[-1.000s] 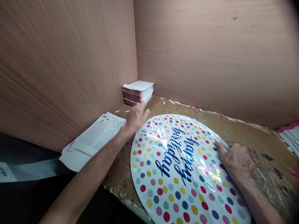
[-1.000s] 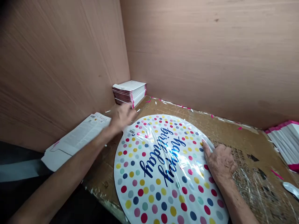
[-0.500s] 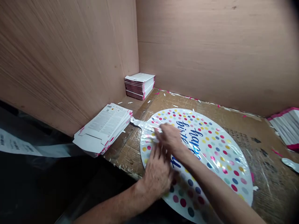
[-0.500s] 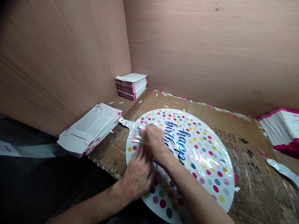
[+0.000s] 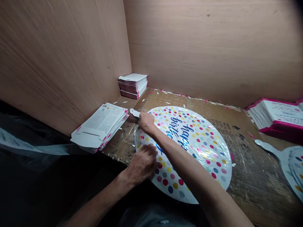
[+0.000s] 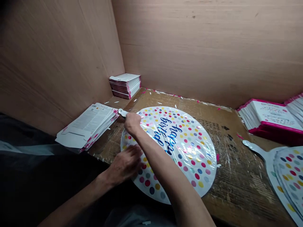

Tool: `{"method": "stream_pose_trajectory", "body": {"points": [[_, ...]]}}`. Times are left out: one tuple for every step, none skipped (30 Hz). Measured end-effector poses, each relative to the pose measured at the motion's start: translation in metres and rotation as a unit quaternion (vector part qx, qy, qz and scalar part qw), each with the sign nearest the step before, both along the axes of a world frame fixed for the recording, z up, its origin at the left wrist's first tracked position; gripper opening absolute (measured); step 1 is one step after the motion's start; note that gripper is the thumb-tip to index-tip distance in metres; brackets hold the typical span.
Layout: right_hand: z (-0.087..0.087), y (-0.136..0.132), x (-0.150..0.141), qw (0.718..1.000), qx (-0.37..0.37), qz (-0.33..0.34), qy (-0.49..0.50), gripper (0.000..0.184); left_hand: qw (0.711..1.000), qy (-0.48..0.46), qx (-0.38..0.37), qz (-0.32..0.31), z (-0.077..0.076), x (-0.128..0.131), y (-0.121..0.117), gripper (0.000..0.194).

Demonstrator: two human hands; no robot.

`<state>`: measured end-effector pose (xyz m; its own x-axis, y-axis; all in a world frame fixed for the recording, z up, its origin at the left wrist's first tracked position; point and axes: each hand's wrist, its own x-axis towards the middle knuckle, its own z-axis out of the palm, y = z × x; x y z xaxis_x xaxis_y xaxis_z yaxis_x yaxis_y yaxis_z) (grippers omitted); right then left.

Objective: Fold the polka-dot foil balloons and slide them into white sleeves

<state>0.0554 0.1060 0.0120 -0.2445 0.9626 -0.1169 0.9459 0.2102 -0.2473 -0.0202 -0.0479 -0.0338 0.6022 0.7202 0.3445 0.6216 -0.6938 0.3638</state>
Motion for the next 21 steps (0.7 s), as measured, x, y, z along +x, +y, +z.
{"method": "stream_pose_trajectory", "body": {"points": [[-0.004, -0.001, 0.011, 0.999, -0.002, -0.019, 0.038, 0.024, 0.999, -0.028, 0.005, 0.031, 0.007, -0.004, 0.004, 0.024], [-0.009, -0.003, 0.021, 0.996, -0.008, -0.036, 0.082, 0.026, 0.995, -0.061, 0.01, 0.082, 0.013, -0.007, 0.012, 0.028], [-0.015, -0.005, 0.03, 0.99, -0.018, -0.05, 0.129, 0.029, 0.985, -0.093, 0.011, 0.142, 0.019, -0.01, 0.024, 0.031], [-0.02, -0.007, 0.037, 0.983, -0.03, -0.056, 0.172, 0.032, 0.973, -0.117, 0.004, 0.201, 0.023, -0.013, 0.039, 0.032], [-0.025, -0.009, 0.042, 0.974, -0.041, -0.062, 0.213, 0.033, 0.963, -0.126, -0.016, 0.236, 0.026, -0.015, 0.057, 0.032], [-0.029, -0.011, 0.046, 0.964, -0.049, -0.069, 0.25, 0.033, 0.961, -0.117, -0.054, 0.243, 0.028, -0.016, 0.075, 0.03], [-0.033, -0.013, 0.048, 0.954, -0.055, -0.079, 0.285, 0.032, 0.962, -0.087, -0.096, 0.242, 0.029, -0.017, 0.093, 0.032], [-0.035, -0.015, 0.05, 0.943, -0.06, -0.089, 0.316, 0.03, 0.962, -0.055, -0.124, 0.238, 0.029, -0.017, 0.109, 0.033], [-0.037, -0.017, 0.051, 0.931, -0.064, -0.1, 0.345, 0.029, 0.961, -0.029, -0.144, 0.232, 0.029, -0.017, 0.121, 0.034], [-0.038, -0.019, 0.054, 0.919, -0.067, -0.111, 0.372, 0.028, 0.961, -0.011, -0.154, 0.228, 0.028, -0.017, 0.13, 0.033], [-0.039, -0.022, 0.057, 0.906, -0.07, -0.122, 0.399, 0.026, 0.962, 0.003, -0.155, 0.223, 0.028, -0.016, 0.135, 0.03], [-0.039, -0.025, 0.062, 0.893, -0.071, -0.132, 0.423, 0.023, 0.964, 0.019, -0.152, 0.216, 0.028, -0.016, 0.137, 0.028], [-0.039, -0.029, 0.067, 0.88, -0.072, -0.143, 0.446, 0.021, 0.966, 0.046, -0.145, 0.209, 0.028, -0.015, 0.136, 0.027], [-0.038, -0.033, 0.074, 0.868, -0.073, -0.153, 0.467, 0.019, 0.966, 0.082, -0.135, 0.203, 0.029, -0.014, 0.133, 0.028], [-0.036, -0.039, 0.082, 0.856, -0.074, -0.162, 0.486, 0.018, 0.964, 0.122, -0.122, 0.202, 0.029, -0.014, 0.13, 0.03], [-0.034, -0.044, 0.09, 0.845, -0.076, -0.168, 0.502, 0.019, 0.96, 0.159, -0.104, 0.207, 0.029, -0.013, 0.125, 0.032], [-0.031, -0.05, 0.098, 0.834, -0.078, -0.173, 0.517, 0.02, 0.955, 0.188, -0.083, 0.213, 0.029, -0.013, 0.121, 0.034], [-0.028, -0.057, 0.107, 0.826, -0.078, -0.178, 0.53, 0.021, 0.955, 0.2, -0.058, 0.213, 0.028, -0.014, 0.115, 0.034], [-0.026, -0.063, 0.116, 0.817, -0.076, -0.183, 0.541, 0.023, 0.959, 0.196, -0.031, 0.205, 0.026, -0.016, 0.108, 0.035], [-0.023, -0.07, 0.124, 0.808, -0.07, -0.188, 0.554, 0.024, 0.966, 0.175, -0.005, 0.188, 0.024, -0.018, 0.098, 0.036], [-0.021, -0.076, 0.133, 0.799, -0.063, -0.193, 0.566, 0.025, 0.976, 0.143, 0.019, 0.161, 0.021, -0.021, 0.086, 0.038]]}}
